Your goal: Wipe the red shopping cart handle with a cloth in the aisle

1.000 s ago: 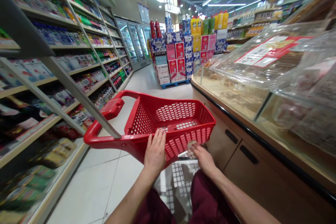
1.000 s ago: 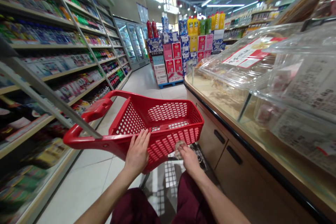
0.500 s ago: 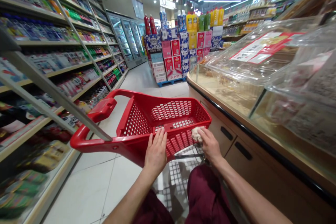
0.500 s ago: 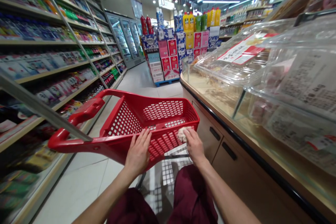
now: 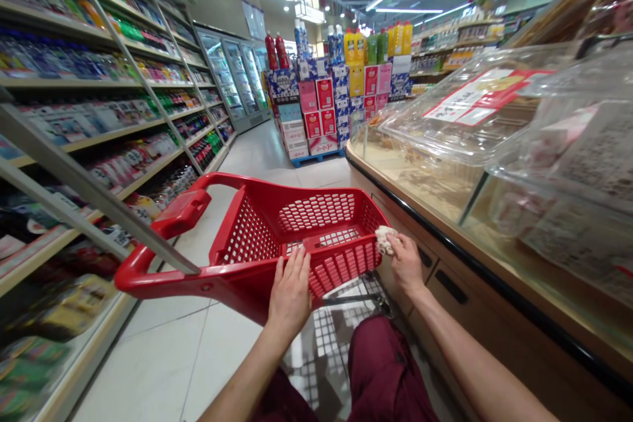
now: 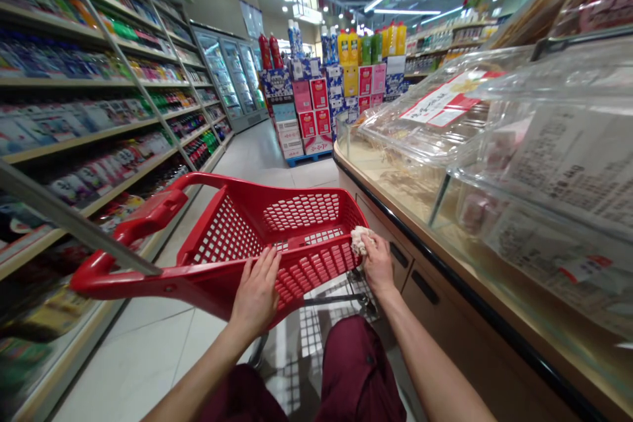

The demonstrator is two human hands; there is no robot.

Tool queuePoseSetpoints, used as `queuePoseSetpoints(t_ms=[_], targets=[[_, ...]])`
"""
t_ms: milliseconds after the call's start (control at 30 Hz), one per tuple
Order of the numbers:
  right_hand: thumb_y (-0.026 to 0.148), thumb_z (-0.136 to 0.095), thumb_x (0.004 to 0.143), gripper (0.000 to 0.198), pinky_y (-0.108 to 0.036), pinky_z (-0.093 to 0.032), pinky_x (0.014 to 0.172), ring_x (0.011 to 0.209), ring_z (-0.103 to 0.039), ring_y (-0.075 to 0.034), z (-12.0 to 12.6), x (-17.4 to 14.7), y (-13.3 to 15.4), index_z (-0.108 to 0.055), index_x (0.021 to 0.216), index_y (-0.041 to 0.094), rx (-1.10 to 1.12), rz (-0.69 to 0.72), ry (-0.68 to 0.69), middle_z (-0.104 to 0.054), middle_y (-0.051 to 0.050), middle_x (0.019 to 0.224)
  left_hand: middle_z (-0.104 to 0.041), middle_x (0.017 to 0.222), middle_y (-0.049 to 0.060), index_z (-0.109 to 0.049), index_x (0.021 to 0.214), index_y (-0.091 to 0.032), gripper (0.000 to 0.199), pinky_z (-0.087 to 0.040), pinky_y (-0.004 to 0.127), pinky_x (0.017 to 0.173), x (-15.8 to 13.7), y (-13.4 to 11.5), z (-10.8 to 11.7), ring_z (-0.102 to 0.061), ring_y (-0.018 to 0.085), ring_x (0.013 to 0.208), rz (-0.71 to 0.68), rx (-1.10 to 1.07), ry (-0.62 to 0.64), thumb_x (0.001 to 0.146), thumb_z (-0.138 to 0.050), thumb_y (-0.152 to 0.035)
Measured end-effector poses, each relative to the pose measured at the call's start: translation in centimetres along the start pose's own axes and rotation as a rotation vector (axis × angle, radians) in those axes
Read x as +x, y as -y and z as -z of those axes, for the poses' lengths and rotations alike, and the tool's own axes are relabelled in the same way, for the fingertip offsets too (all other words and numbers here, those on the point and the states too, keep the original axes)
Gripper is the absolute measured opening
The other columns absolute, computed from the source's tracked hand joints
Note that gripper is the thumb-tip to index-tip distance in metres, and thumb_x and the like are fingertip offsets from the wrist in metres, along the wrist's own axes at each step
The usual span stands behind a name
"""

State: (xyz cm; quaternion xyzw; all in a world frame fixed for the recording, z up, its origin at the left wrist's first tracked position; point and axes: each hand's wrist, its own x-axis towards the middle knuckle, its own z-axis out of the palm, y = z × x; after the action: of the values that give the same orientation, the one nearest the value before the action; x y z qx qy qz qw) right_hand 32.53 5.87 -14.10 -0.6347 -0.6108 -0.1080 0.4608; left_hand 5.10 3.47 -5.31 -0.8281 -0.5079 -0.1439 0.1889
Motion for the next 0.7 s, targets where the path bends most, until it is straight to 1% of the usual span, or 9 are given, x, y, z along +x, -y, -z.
queuePoseSetpoints(t_ms=[100, 133, 267, 333, 400, 467, 567, 633, 700], targets=[[0.009, -0.039, 0.072, 0.036, -0.031, -0.046, 0.073, 0.085, -0.051, -0.02, -0.6, -1.6, -0.8, -0.065, 0.094, 0.021, -0.028, 0.007, 0.212, -0.056, -0.008, 0.089, -0.039, 0.133, 0.008, -0.041, 0.124, -0.01, 0.058, -0.021, 0.04, 0.106, -0.1, 0.1, 0.0, -0.029, 0.02, 0.126, -0.028, 0.001, -0.007, 0.066, -0.041, -0.012], [0.009, -0.04, 0.071, 0.036, -0.031, -0.046, 0.072, 0.085, -0.051, -0.02, -0.7, -1.9, -0.9, -0.065, 0.094, 0.022, -0.024, 0.013, 0.232, -0.056, -0.007, 0.089, -0.039, 0.134, 0.008, -0.041, 0.124, -0.01, 0.058, -0.021, 0.04, 0.106, -0.1, 0.1, 0.0, -0.029, 0.02, 0.126, -0.034, -0.001, -0.009, 0.066, -0.041, -0.012], [0.011, -0.039, 0.072, 0.04, -0.034, -0.042, 0.081, 0.095, -0.047, -0.021, 0.1, -0.5, -1.2, -0.06, 0.106, 0.019, -0.001, -0.027, 0.041, -0.052, -0.009, 0.102, -0.037, 0.135, 0.008, -0.042, 0.124, -0.009, 0.058, -0.019, 0.039, 0.107, -0.3, 0.1, -0.1, -0.028, 0.02, 0.127, -0.025, -0.018, -0.022, 0.066, -0.04, -0.011], [0.011, -0.038, 0.071, 0.04, -0.033, -0.042, 0.079, 0.093, -0.048, -0.021, 0.6, 0.5, -1.2, -0.061, 0.104, 0.017, -0.007, -0.074, 0.046, -0.053, -0.01, 0.1, -0.038, 0.134, 0.008, -0.042, 0.123, -0.009, 0.057, -0.019, 0.04, 0.107, -0.4, 0.1, -0.2, -0.028, 0.019, 0.127, -0.013, -0.023, -0.036, 0.066, -0.04, -0.011], [0.011, -0.039, 0.068, 0.037, -0.029, -0.043, 0.071, 0.081, -0.051, -0.019, 1.2, 0.8, -0.8, -0.065, 0.093, 0.018, -0.014, -0.098, 0.124, -0.056, -0.007, 0.086, -0.039, 0.134, 0.008, -0.043, 0.122, -0.009, 0.056, -0.019, 0.04, 0.107, -0.4, 0.1, -0.2, -0.029, 0.019, 0.127, -0.011, -0.032, -0.042, 0.066, -0.04, -0.01], [0.011, -0.04, 0.066, 0.032, -0.025, -0.042, 0.063, 0.068, -0.052, -0.016, 1.9, 0.7, 0.1, -0.067, 0.081, 0.019, 0.026, -0.065, 0.262, -0.056, -0.004, 0.072, -0.038, 0.134, 0.007, -0.043, 0.123, -0.01, 0.056, -0.02, 0.04, 0.107, -0.5, 0.2, -0.3, -0.028, 0.019, 0.127, -0.025, -0.043, -0.038, 0.067, -0.04, -0.011], [0.013, -0.037, 0.069, 0.03, -0.023, -0.041, 0.061, 0.063, -0.053, -0.014, 3.5, 1.9, 2.2, -0.066, 0.076, 0.02, 0.179, -0.06, 0.487, -0.057, -0.001, 0.067, -0.037, 0.135, 0.008, -0.042, 0.123, -0.01, 0.057, -0.019, 0.04, 0.107, -0.7, 0.2, -0.4, -0.028, 0.02, 0.127, -0.036, -0.05, -0.038, 0.066, -0.041, -0.011], [0.016, -0.035, 0.072, 0.03, -0.021, -0.04, 0.058, 0.062, -0.054, -0.014, 4.2, 3.8, 3.5, -0.065, 0.072, 0.019, 0.24, -0.155, 0.568, -0.058, 0.0, 0.065, -0.038, 0.134, 0.009, -0.043, 0.122, -0.01, 0.057, -0.019, 0.041, 0.107, -0.7, 0.1, -0.4, -0.029, 0.021, 0.127, -0.012, -0.047, -0.05, 0.066, -0.041, -0.01], [0.017, -0.035, 0.073, 0.029, -0.021, -0.038, 0.054, 0.061, -0.054, -0.014, 4.3, 5.9, 4.4, -0.064, 0.069, 0.018, 0.209, -0.26, 0.568, -0.058, 0.0, 0.063, -0.04, 0.133, 0.01, -0.044, 0.121, -0.01, 0.056, -0.02, 0.042, 0.106, -0.8, 0.0, -0.4, -0.03, 0.021, 0.126, 0.009, -0.046, -0.067, 0.066, -0.04, -0.009]])
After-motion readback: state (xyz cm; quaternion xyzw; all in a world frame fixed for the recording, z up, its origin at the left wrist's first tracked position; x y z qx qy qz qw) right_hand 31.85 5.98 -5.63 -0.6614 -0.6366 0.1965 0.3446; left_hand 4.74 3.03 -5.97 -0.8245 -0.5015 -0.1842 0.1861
